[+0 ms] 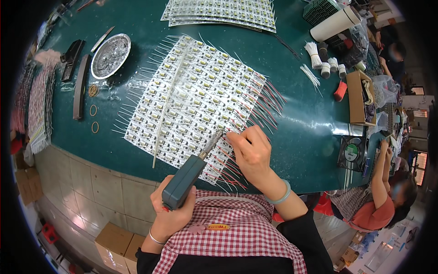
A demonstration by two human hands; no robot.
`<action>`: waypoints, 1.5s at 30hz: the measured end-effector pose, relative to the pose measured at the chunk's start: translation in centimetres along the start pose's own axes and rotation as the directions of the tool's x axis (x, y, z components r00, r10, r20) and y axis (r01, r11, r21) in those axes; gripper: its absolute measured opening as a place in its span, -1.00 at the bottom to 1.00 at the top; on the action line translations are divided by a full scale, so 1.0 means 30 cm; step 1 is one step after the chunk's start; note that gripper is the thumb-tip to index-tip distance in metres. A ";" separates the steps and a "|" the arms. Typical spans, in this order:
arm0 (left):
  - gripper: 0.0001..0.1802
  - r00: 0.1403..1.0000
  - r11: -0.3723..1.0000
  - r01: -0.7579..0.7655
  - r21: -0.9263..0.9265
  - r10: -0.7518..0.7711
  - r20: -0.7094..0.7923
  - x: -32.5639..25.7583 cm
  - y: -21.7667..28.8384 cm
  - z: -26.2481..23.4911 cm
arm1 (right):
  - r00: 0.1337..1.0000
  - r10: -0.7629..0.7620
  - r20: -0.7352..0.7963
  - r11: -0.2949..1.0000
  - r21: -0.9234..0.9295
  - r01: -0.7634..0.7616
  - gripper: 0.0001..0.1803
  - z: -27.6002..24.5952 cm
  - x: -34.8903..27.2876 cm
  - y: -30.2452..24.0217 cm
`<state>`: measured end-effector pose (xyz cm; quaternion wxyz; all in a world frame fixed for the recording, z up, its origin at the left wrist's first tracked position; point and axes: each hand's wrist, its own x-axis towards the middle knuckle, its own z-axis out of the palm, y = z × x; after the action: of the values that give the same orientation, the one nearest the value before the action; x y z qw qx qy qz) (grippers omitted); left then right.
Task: The person uses a soldering iron to attach wires to a grid of LED modules on a green workbench. They repeatedly pick up wires, position them on the LED contacts, and apply the soldering iron to secure the connections. The person also uses a wooden stick to adjust the wires on the board.
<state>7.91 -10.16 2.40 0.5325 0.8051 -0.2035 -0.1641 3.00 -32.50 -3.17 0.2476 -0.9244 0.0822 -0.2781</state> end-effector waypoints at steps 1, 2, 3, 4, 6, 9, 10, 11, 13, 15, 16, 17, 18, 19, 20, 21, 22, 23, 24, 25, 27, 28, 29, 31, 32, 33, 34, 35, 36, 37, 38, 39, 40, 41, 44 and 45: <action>-0.86 1.000 1.000 0.020 -0.002 -0.020 0.011 -0.001 0.000 -0.001 | 1.000 0.001 0.000 1.000 0.001 -0.001 -0.76 0.001 0.000 0.000; -0.87 0.999 0.999 0.040 -0.003 -0.040 0.023 -0.002 -0.001 -0.004 | 1.000 0.000 0.001 1.000 0.001 0.000 -0.76 0.002 -0.001 0.000; -0.87 0.998 0.998 0.060 -0.004 -0.060 0.035 -0.003 -0.001 -0.005 | 1.000 0.000 0.001 1.000 -0.001 0.000 -0.76 0.003 -0.002 0.001; -0.87 0.997 0.998 0.069 0.003 -0.069 0.045 -0.003 0.000 -0.007 | 1.000 0.000 0.001 1.000 -0.003 0.000 -0.76 0.004 -0.003 0.002; -0.87 0.994 0.996 0.087 0.017 -0.088 0.065 -0.004 0.001 -0.010 | 1.000 0.000 -0.001 1.000 -0.016 0.000 -0.78 0.003 0.000 -0.002; -0.87 0.997 0.998 0.033 0.051 -0.036 0.065 -0.008 -0.011 -0.010 | 1.000 0.003 -0.001 1.000 -0.023 -0.003 -0.79 0.004 -0.001 -0.005; -0.87 0.998 0.998 0.006 0.062 -0.009 0.057 -0.008 -0.012 -0.010 | 1.000 0.005 -0.001 1.000 -0.024 -0.005 -0.79 0.004 -0.001 -0.005; -0.87 0.999 0.997 -0.021 0.074 0.018 0.048 -0.008 -0.012 -0.009 | 1.000 0.005 -0.001 1.000 -0.023 -0.005 -0.79 0.004 0.000 -0.006; -0.88 0.999 0.995 -0.043 0.084 0.040 0.034 -0.009 -0.012 -0.011 | 1.000 0.008 -0.003 1.000 -0.023 -0.008 -0.79 0.003 0.000 -0.008; -0.88 0.999 0.996 -0.033 0.082 0.031 0.021 -0.011 -0.008 -0.019 | 1.000 0.002 0.000 1.000 -0.027 -0.002 -0.79 0.004 -0.003 -0.003; -0.88 0.999 0.996 -0.030 0.082 0.028 0.023 -0.012 -0.010 -0.021 | 1.000 -0.001 0.002 1.000 -0.030 0.001 -0.79 0.005 -0.005 -0.001; -0.88 0.999 0.996 -0.028 0.083 0.026 0.025 -0.014 -0.011 -0.023 | 1.000 0.000 -0.001 1.000 -0.030 0.000 -0.79 0.005 -0.005 -0.001; -0.87 0.999 0.996 -0.024 0.085 0.022 0.024 -0.016 -0.012 -0.024 | 1.000 -0.001 -0.002 1.000 -0.029 0.001 -0.79 0.005 -0.004 -0.002; -0.87 0.999 0.996 -0.026 0.084 0.025 0.020 -0.017 -0.012 -0.024 | 1.000 -0.002 -0.004 1.000 -0.028 0.002 -0.79 0.006 -0.004 -0.003; -0.87 0.999 0.996 -0.029 0.083 0.027 0.016 -0.019 -0.012 -0.024 | 1.000 -0.004 -0.007 1.000 -0.027 0.004 -0.79 0.007 -0.003 -0.004; -0.86 0.999 0.996 -0.032 0.080 0.031 0.015 -0.019 -0.011 -0.022 | 1.000 -0.005 -0.010 1.000 -0.028 0.005 -0.79 0.007 -0.004 -0.004; -0.86 1.000 0.997 -0.018 0.069 0.018 0.009 -0.018 -0.008 -0.019 | 1.000 -0.006 -0.013 1.000 -0.029 0.006 -0.78 0.007 -0.004 -0.004; -0.86 1.000 0.998 -0.004 0.058 0.004 0.004 -0.016 -0.002 -0.016 | 1.000 -0.002 -0.014 1.000 -0.025 0.002 -0.78 0.006 -0.004 -0.004; -0.86 1.000 0.999 0.010 0.048 -0.010 -0.003 -0.016 0.001 -0.015 | 1.000 0.002 -0.014 1.000 -0.020 -0.002 -0.77 0.005 -0.003 -0.005; -0.86 1.000 0.999 0.001 0.054 -0.001 -0.002 -0.017 -0.001 -0.016 | 1.000 0.005 -0.015 1.000 -0.015 -0.006 -0.75 0.004 -0.002 -0.005; -0.86 1.000 0.998 -0.016 0.066 0.016 0.001 -0.019 -0.009 -0.016 | 1.000 0.002 -0.022 1.000 -0.015 -0.002 -0.76 0.004 0.000 -0.008; -0.86 1.000 0.998 -0.020 0.054 0.020 -0.004 -0.020 -0.011 -0.014 | 1.000 0.000 -0.026 1.000 -0.016 0.000 -0.76 0.003 0.000 -0.009; -0.86 1.000 0.999 -0.024 0.042 0.025 -0.008 -0.021 -0.014 -0.011 | 1.000 0.001 -0.017 1.000 -0.021 -0.002 -0.77 0.003 -0.001 -0.009; -0.85 1.000 1.000 -0.024 0.019 0.025 -0.019 -0.023 -0.015 -0.008 | 1.000 0.002 0.001 1.000 -0.027 -0.002 -0.79 0.003 -0.003 -0.010; -0.85 0.999 1.000 -0.021 0.006 0.022 -0.024 -0.023 -0.014 -0.005 | 1.000 -0.001 0.006 0.999 -0.032 0.001 -0.78 0.003 -0.002 -0.011; -0.85 0.999 1.000 -0.018 -0.008 0.018 -0.028 -0.023 -0.013 -0.002 | 1.000 -0.003 0.011 0.999 -0.038 0.003 -0.78 0.003 -0.001 -0.011; -0.84 0.999 1.000 -0.018 -0.015 0.017 -0.031 -0.021 -0.010 0.001 | 1.000 -0.005 0.016 0.999 -0.044 0.006 -0.77 0.002 0.000 -0.011; -0.84 0.999 1.000 -0.017 -0.023 0.016 -0.034 -0.019 -0.006 0.003 | 1.000 -0.004 0.021 0.999 -0.045 0.005 -0.77 0.002 0.000 -0.010; -0.84 0.999 0.999 -0.015 -0.031 0.014 -0.037 -0.018 -0.002 0.005 | 1.000 -0.005 0.027 0.999 -0.045 0.006 -0.76 0.002 0.000 -0.009; -0.84 1.000 0.999 0.003 -0.032 -0.004 -0.031 -0.017 0.003 0.006 | 0.999 -0.005 0.032 0.999 -0.046 0.007 -0.75 0.002 0.001 -0.009; -0.84 0.999 0.999 0.021 -0.034 -0.022 -0.024 -0.017 0.008 0.007 | 0.999 -0.005 0.036 0.999 -0.045 0.007 -0.74 0.001 0.001 -0.009; -0.84 0.999 0.999 0.039 -0.036 -0.039 -0.016 -0.017 0.010 0.009 | 0.999 -0.005 0.040 0.999 -0.046 0.007 -0.74 0.000 0.002 -0.010; -0.85 0.999 0.998 0.044 -0.034 -0.044 0.000 -0.015 0.009 0.008 | 0.999 -0.004 0.043 0.999 -0.046 0.006 -0.74 -0.001 0.002 -0.009; -0.85 0.999 0.998 0.050 -0.033 -0.049 0.016 -0.012 0.006 0.006 | 0.999 -0.014 0.047 0.998 -0.052 0.017 -0.74 -0.002 0.004 -0.009; -0.85 0.998 0.999 0.050 -0.016 -0.049 0.024 -0.017 -0.001 0.006 | 0.997 -0.055 0.063 0.996 -0.069 0.059 -0.74 -0.004 0.011 -0.011; -0.86 0.999 0.999 0.047 -0.009 -0.047 0.020 -0.019 -0.004 0.007 | 0.995 -0.074 0.069 0.994 -0.077 0.080 -0.74 -0.004 0.015 -0.010</action>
<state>7.33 -9.98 2.23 0.5303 0.8054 -0.1891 -0.1854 3.30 -32.41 -2.72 0.2021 -0.9448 0.0493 -0.2531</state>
